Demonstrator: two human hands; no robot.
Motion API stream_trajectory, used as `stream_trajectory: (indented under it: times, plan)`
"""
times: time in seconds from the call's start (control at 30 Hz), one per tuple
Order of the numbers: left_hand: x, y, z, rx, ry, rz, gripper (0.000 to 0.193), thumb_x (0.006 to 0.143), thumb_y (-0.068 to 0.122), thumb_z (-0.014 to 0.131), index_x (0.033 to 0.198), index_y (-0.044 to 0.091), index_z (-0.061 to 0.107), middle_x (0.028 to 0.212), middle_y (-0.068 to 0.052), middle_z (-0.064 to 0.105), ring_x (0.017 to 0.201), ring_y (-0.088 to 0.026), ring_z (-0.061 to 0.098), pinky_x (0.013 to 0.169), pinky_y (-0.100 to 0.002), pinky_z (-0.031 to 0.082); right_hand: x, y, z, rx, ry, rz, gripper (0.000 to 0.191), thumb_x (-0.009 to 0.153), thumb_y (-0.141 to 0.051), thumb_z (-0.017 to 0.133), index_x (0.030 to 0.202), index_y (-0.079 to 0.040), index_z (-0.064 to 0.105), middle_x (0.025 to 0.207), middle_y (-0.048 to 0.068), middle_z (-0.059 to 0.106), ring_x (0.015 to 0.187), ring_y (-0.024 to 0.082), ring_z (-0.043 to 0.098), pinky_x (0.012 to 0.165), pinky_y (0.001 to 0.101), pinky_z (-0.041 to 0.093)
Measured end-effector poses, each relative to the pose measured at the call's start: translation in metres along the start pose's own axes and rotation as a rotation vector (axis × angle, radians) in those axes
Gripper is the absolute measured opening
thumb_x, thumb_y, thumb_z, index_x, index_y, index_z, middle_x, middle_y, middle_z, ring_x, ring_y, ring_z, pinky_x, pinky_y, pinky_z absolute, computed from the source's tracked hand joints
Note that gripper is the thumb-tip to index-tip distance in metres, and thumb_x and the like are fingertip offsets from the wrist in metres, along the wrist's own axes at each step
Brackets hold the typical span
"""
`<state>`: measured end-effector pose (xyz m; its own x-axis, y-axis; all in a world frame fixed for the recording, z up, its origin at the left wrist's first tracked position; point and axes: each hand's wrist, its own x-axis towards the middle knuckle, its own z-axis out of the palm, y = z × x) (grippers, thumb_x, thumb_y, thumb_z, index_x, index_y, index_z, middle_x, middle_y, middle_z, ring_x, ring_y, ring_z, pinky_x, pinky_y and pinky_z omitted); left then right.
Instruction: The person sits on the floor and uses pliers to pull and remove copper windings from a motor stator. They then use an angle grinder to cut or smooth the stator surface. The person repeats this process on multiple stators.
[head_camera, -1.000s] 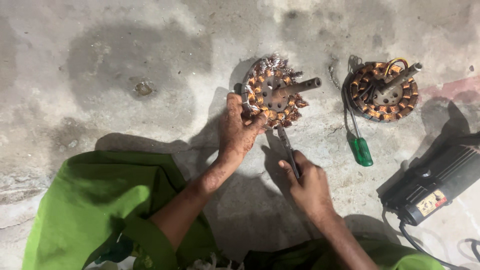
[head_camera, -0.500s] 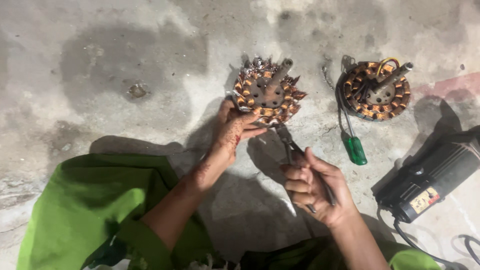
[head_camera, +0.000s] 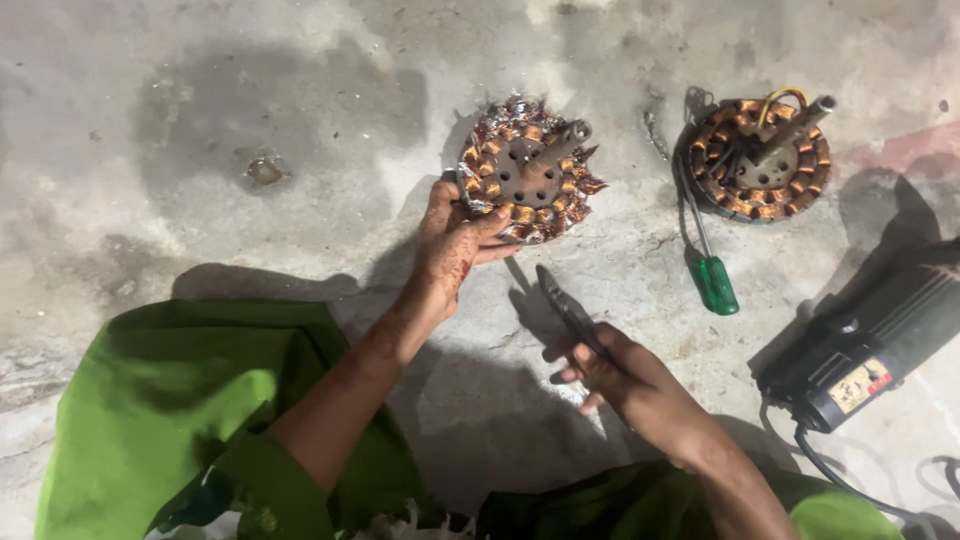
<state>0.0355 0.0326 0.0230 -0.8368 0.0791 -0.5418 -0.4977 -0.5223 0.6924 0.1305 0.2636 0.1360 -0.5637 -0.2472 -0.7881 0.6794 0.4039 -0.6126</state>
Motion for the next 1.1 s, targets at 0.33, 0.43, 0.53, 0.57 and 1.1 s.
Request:
stream_trajectory:
  times: [0.33, 0.43, 0.53, 0.57, 1.1]
  plan:
    - [-0.006, 0.009, 0.001, -0.018, -0.028, -0.025, 0.044, 0.086, 0.01, 0.075, 0.114, 0.008, 0.041, 0.119, -0.02, 0.062, 0.105, -0.039, 0.073, 0.087, -0.053, 0.068, 0.018, -0.023, -0.002, 0.183, 0.026, 0.218, 0.058, 0.095, -0.041, 0.051, 0.141, -0.006, 0.053, 0.128, 0.01, 0.077, 0.113, 0.025, 0.068, 0.114, 0.0436, 0.044]
    - [-0.005, 0.007, 0.002, 0.019, 0.006, -0.03, 0.044, 0.085, 0.011, 0.074, 0.114, 0.007, 0.041, 0.119, -0.02, 0.062, 0.105, -0.039, 0.072, 0.086, -0.054, 0.068, 0.018, -0.028, -0.003, 0.033, 0.008, 0.23, 0.061, 0.097, -0.044, 0.048, 0.142, -0.005, 0.06, 0.124, 0.015, 0.077, 0.12, 0.022, 0.065, 0.117, 0.0447, 0.038]
    - [-0.003, 0.006, 0.003, 0.002, 0.011, -0.032, 0.044, 0.086, 0.01, 0.075, 0.115, 0.007, 0.042, 0.12, -0.021, 0.062, 0.104, -0.04, 0.073, 0.085, -0.054, 0.068, 0.019, -0.03, -0.004, 0.18, 0.02, 0.211, 0.06, 0.095, -0.041, 0.052, 0.142, -0.004, 0.056, 0.129, 0.014, 0.075, 0.128, 0.019, 0.063, 0.117, 0.0449, 0.038]
    - [-0.003, 0.006, 0.003, -0.018, -0.002, -0.028, 0.045, 0.086, 0.009, 0.075, 0.115, 0.008, 0.041, 0.12, -0.022, 0.062, 0.104, -0.041, 0.073, 0.085, -0.055, 0.068, 0.019, -0.031, -0.005, 0.283, 0.03, 0.194, 0.06, 0.093, -0.039, 0.054, 0.142, -0.004, 0.052, 0.132, 0.012, 0.074, 0.13, 0.018, 0.062, 0.117, 0.0451, 0.04]
    - [-0.005, -0.005, 0.01, 0.124, 0.066, 0.06, 0.039, 0.091, 0.003, 0.069, 0.12, 0.004, 0.043, 0.115, -0.022, 0.066, 0.101, -0.035, 0.074, 0.078, -0.047, 0.071, 0.043, -0.014, 0.0, 0.147, 0.143, -0.097, 0.041, 0.104, -0.034, 0.055, 0.088, 0.002, 0.07, 0.073, 0.012, 0.071, 0.052, 0.016, 0.053, 0.05, 0.0335, 0.048]
